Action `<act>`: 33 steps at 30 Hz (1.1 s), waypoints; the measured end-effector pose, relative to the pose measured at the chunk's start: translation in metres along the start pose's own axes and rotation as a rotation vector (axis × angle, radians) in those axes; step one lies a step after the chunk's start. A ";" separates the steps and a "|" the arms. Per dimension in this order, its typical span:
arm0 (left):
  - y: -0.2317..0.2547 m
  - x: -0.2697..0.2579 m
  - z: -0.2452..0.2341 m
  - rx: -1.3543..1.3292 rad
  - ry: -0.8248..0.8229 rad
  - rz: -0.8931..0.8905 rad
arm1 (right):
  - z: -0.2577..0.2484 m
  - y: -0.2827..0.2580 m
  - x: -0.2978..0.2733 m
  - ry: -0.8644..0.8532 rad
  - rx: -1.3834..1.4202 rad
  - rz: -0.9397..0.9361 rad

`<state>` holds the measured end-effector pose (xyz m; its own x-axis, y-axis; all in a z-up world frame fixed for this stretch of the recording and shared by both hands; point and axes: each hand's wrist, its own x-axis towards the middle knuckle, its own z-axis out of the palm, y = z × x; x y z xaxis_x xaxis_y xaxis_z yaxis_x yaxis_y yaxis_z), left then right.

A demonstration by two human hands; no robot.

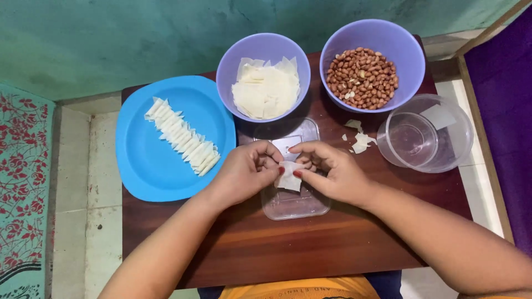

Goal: A person manually assembles peanut rolls by placing a peanut on a small wrapper and rolling it up.

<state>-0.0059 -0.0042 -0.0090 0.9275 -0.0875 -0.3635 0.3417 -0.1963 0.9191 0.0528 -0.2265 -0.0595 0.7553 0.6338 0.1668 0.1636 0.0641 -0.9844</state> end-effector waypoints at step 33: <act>-0.020 -0.003 0.014 0.371 0.303 0.805 | -0.011 -0.028 0.011 -0.042 -0.435 -0.193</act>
<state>-0.0177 -0.0135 -0.0285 0.8815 -0.0852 0.4644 -0.4427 -0.4910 0.7503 0.0633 -0.2297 -0.0294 0.6601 0.6735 0.3327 0.5557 -0.1397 -0.8196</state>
